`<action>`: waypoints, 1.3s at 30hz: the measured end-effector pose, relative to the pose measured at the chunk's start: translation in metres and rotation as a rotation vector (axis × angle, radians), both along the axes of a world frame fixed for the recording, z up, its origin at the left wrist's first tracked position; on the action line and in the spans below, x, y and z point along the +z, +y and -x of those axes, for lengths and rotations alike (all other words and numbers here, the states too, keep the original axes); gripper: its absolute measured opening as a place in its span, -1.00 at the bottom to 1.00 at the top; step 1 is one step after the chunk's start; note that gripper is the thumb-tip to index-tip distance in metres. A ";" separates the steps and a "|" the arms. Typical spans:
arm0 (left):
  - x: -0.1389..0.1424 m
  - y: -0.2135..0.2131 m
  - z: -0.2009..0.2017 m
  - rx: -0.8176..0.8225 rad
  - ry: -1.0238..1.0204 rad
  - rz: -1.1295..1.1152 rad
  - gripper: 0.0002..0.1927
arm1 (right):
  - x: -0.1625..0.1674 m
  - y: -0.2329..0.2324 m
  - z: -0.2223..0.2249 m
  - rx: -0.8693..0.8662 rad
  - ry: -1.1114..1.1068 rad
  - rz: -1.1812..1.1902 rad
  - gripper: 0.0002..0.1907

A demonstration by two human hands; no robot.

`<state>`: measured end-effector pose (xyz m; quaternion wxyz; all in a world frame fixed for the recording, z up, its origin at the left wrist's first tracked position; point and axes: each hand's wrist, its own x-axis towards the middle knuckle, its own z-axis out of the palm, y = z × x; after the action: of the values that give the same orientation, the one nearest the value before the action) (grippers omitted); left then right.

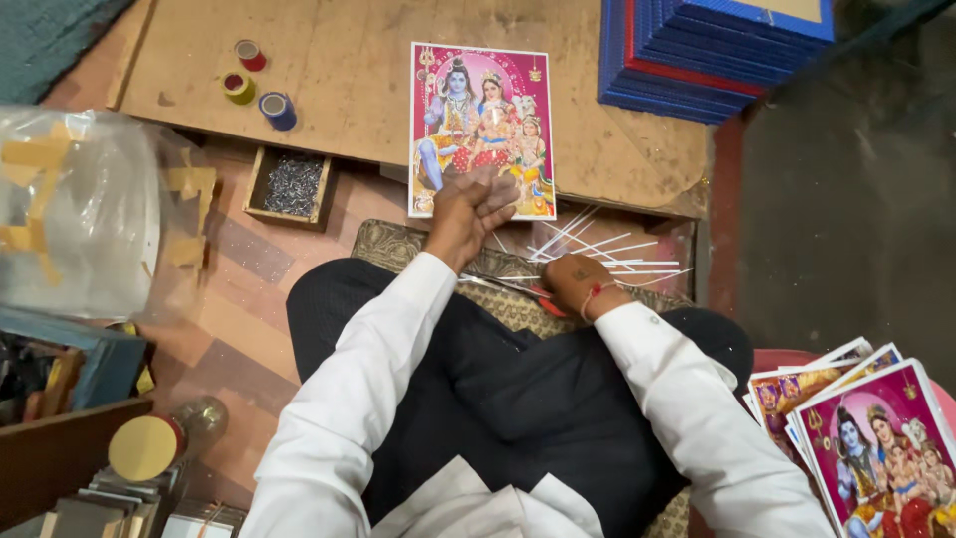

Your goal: The person assembles religious pictures by cutting plastic sheets and applying blue decorative tape to the edges of printed images. They use scissors to trim the plastic and tape, then place the finished pictures into a stack.

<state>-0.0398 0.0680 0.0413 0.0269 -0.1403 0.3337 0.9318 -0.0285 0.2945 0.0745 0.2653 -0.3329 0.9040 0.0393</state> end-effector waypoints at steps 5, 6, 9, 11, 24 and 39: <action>-0.001 0.008 0.004 -0.043 0.004 -0.025 -0.62 | 0.000 0.008 0.018 -0.101 -0.191 0.134 -0.77; 0.000 0.008 0.004 -0.050 0.000 -0.016 -0.62 | 0.004 0.012 0.027 -0.155 -0.151 0.149 -0.80; 0.001 0.013 0.005 -0.056 -0.028 -0.022 -0.64 | 0.013 0.007 0.039 -0.715 -0.124 1.094 -0.78; 0.000 0.016 0.003 -0.053 -0.044 -0.016 -0.65 | 0.019 -0.005 0.045 -1.010 -0.416 1.268 -0.74; 0.023 -0.073 -0.013 0.320 -0.171 0.560 -0.62 | -0.006 -0.027 0.065 -0.967 -0.349 1.374 -0.72; 0.040 -0.063 -0.036 0.235 -0.214 1.752 -0.57 | -0.023 -0.036 0.054 -0.826 0.207 1.024 -0.61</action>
<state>-0.0039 0.0049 0.0817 -0.1549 -0.2303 0.9056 0.3207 -0.0822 0.2586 0.0517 -0.0211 -0.0379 0.8826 -0.4682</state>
